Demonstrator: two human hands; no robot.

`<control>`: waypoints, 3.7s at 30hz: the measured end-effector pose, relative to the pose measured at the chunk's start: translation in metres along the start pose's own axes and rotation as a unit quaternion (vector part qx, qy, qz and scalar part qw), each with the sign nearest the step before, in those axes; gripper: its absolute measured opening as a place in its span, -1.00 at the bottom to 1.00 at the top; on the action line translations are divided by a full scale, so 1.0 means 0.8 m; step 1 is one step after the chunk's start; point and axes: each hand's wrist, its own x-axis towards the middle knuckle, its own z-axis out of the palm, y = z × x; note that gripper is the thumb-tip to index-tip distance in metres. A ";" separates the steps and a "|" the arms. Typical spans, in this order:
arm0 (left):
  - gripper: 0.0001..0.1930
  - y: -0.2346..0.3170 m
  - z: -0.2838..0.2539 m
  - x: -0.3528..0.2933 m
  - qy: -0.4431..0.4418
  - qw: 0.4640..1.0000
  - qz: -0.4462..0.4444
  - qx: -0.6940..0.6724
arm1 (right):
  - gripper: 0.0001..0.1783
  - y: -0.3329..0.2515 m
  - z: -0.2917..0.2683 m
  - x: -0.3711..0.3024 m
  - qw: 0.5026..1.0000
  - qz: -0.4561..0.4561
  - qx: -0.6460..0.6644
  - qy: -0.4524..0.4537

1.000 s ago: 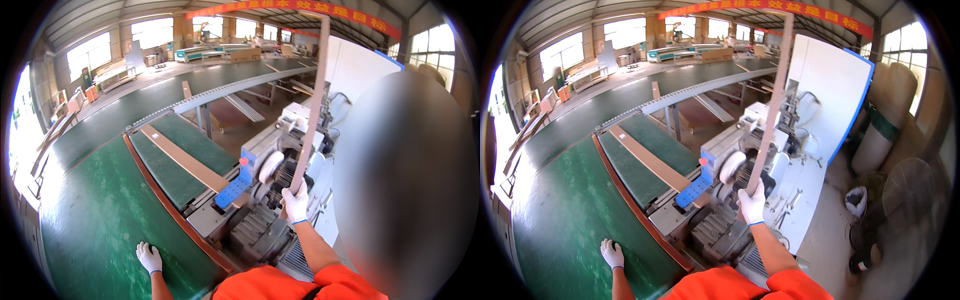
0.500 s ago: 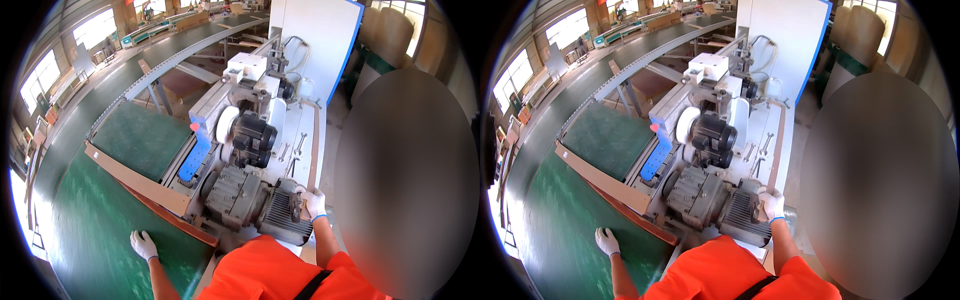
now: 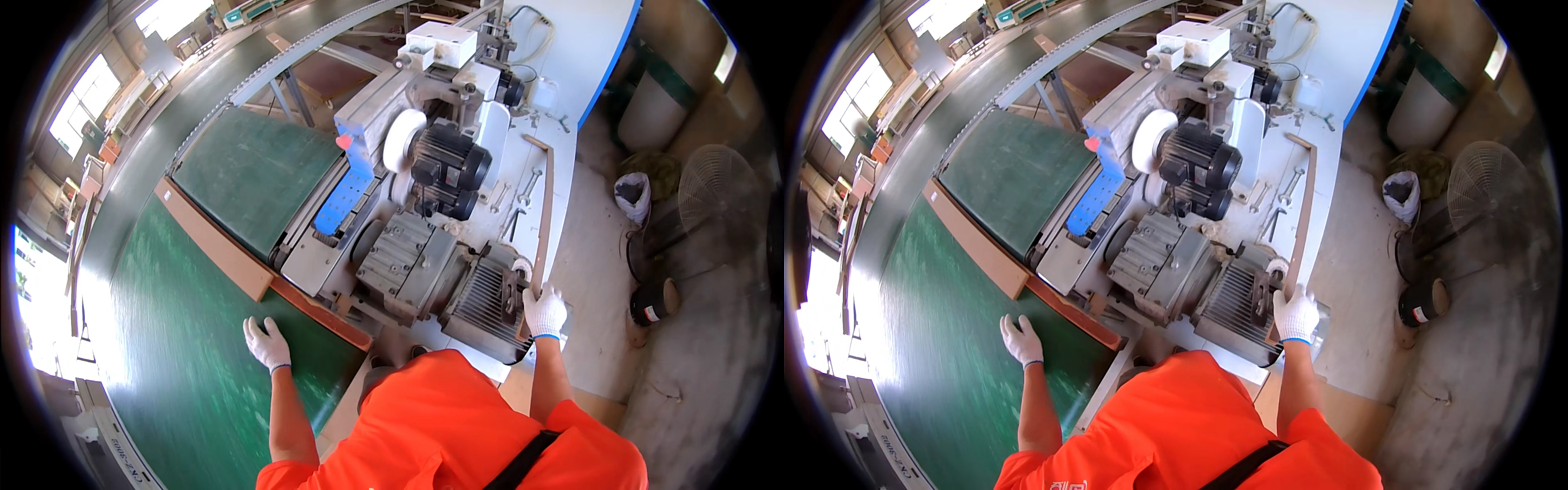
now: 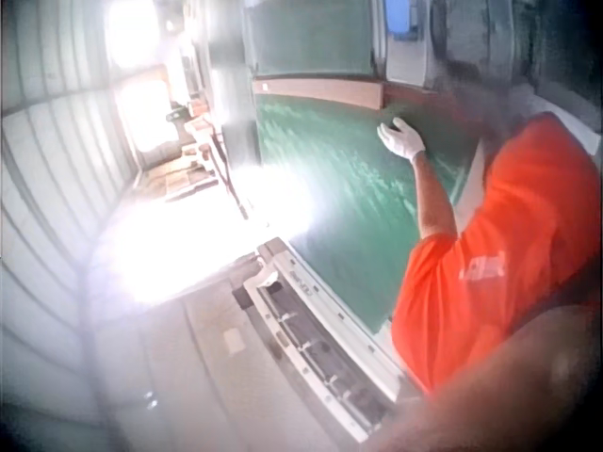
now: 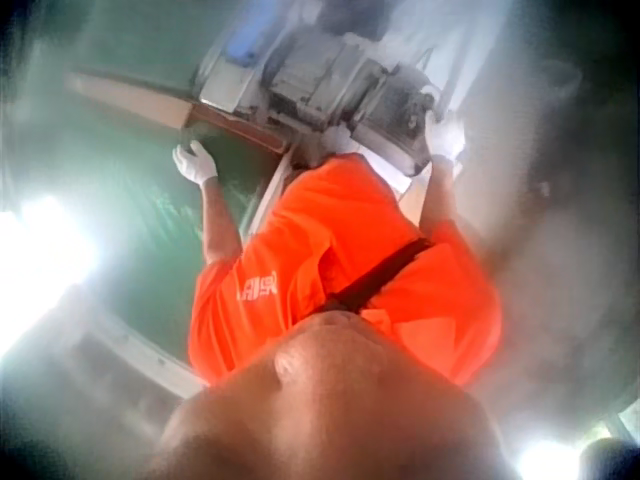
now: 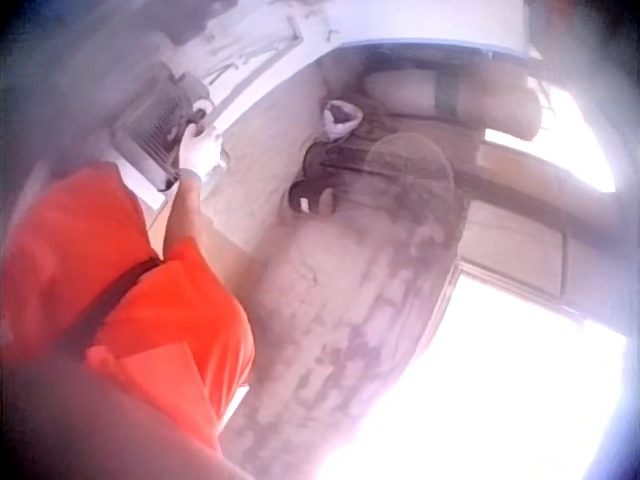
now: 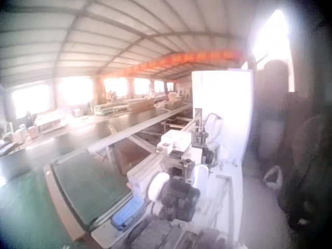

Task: The person sands the edges of wood panels using a hand sanding block, picking up the panels one at a time and wiping them down.

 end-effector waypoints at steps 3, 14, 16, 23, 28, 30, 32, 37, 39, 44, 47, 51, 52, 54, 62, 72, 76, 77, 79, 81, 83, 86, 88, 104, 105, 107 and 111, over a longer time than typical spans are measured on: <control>-0.50 0.008 0.009 -0.007 -0.007 1.000 0.026 0.004 | -0.48 -0.039 -0.015 -0.003 0.999 -0.050 0.014 -0.001; -0.61 0.009 -0.005 -0.033 -0.031 0.988 0.142 -0.044 | -0.59 -0.055 0.096 -0.010 0.987 -0.134 -0.021 0.087; -0.61 0.006 -0.026 -0.043 -0.033 0.986 0.152 -0.055 | -0.61 -0.046 0.107 -0.004 0.983 -0.154 -0.003 0.104; -0.64 -0.037 -0.056 -0.047 -0.038 0.984 0.158 -0.074 | -0.48 -0.055 0.106 0.003 0.999 -0.002 -0.049 0.014; -0.66 -0.071 -0.063 -0.040 -0.011 0.988 0.136 -0.072 | -0.57 -0.061 0.102 -0.001 0.997 -0.046 -0.020 0.052; -0.67 -0.078 -0.066 -0.042 -0.004 0.987 0.139 -0.078 | -0.56 -0.047 0.109 0.008 0.999 -0.017 -0.030 0.042; -0.68 -0.089 -0.075 -0.043 0.001 0.988 0.135 -0.071 | -0.56 -0.042 0.118 0.009 0.998 -0.011 -0.044 0.051; -0.71 -0.126 -0.086 -0.032 0.031 0.989 0.124 -0.070 | -0.58 -0.058 0.117 0.004 0.997 -0.020 -0.039 0.063; -0.71 -0.133 -0.082 -0.021 0.038 0.991 0.114 -0.065 | -0.62 -0.063 0.113 0.004 0.995 -0.014 -0.077 0.069; -0.68 -0.149 -0.072 -0.002 0.029 0.996 0.077 -0.045 | -0.63 -0.053 0.119 0.004 0.994 -0.016 -0.050 0.100; -0.68 -0.156 -0.070 0.005 0.030 0.996 0.069 -0.038 | -0.62 -0.053 0.122 0.004 0.994 -0.011 -0.052 0.097; -0.67 -0.165 -0.069 0.012 0.029 0.997 0.062 -0.027 | -0.60 -0.061 0.117 -0.001 0.994 -0.015 -0.051 0.099; -0.67 -0.166 -0.066 0.015 0.030 0.997 0.063 -0.027 | -0.60 -0.057 0.120 0.001 0.993 -0.014 -0.052 0.102; -0.67 -0.165 -0.064 0.019 0.029 0.998 0.059 -0.025 | -0.59 -0.054 0.124 0.003 0.993 -0.010 -0.054 0.103; -0.66 -0.164 -0.057 0.030 0.028 0.998 0.052 -0.024 | -0.59 -0.062 0.115 0.003 0.994 0.004 -0.057 0.088; -0.67 -0.171 -0.059 0.025 0.039 0.997 0.060 -0.020 | -0.63 -0.057 0.133 0.000 0.992 -0.024 -0.046 0.114; -0.68 -0.133 -0.049 0.009 0.031 0.994 0.091 -0.051 | -0.74 -0.045 0.106 -0.006 0.988 -0.013 0.034 0.150; -0.70 -0.116 -0.054 0.000 0.024 0.994 0.089 -0.057 | -0.76 -0.049 0.088 -0.011 0.986 -0.024 0.049 0.160; -0.72 -0.120 -0.086 -0.022 0.025 0.995 0.093 -0.035 | -0.68 -0.115 0.010 -0.039 1.000 -0.011 -0.010 0.016; -0.70 -0.164 -0.078 -0.035 0.028 0.995 0.096 -0.027 | -0.68 -0.126 0.026 -0.031 1.000 -0.014 0.015 -0.019; -0.76 -0.118 -0.101 -0.061 0.103 0.972 0.209 0.031 | -0.58 -0.093 0.064 -0.018 0.998 0.001 0.043 -0.049; -0.71 -0.063 -0.121 -0.088 0.042 0.973 0.225 -0.003 | -0.39 -0.073 0.048 -0.049 0.994 -0.028 0.067 0.085; -0.71 -0.068 -0.138 -0.100 0.056 0.969 0.239 0.003 | -0.41 -0.070 0.019 -0.105 0.958 -0.160 0.158 0.179; -0.66 -0.029 -0.130 -0.181 0.070 0.958 0.276 0.020 | -0.57 0.275 -0.007 -0.406 0.983 -0.055 0.172 0.018; -0.66 -0.032 -0.126 -0.173 0.065 0.961 0.269 0.017 | -0.56 0.279 -0.007 -0.418 0.984 -0.005 0.177 0.014; -0.65 -0.033 -0.123 -0.170 0.046 0.967 0.249 0.013 | -0.55 0.274 -0.028 -0.436 0.976 0.069 0.204 -0.026; -0.63 -0.009 -0.105 -0.186 0.089 0.965 0.245 -0.017 | -0.49 0.303 -0.013 -0.462 0.977 0.115 0.165 -0.075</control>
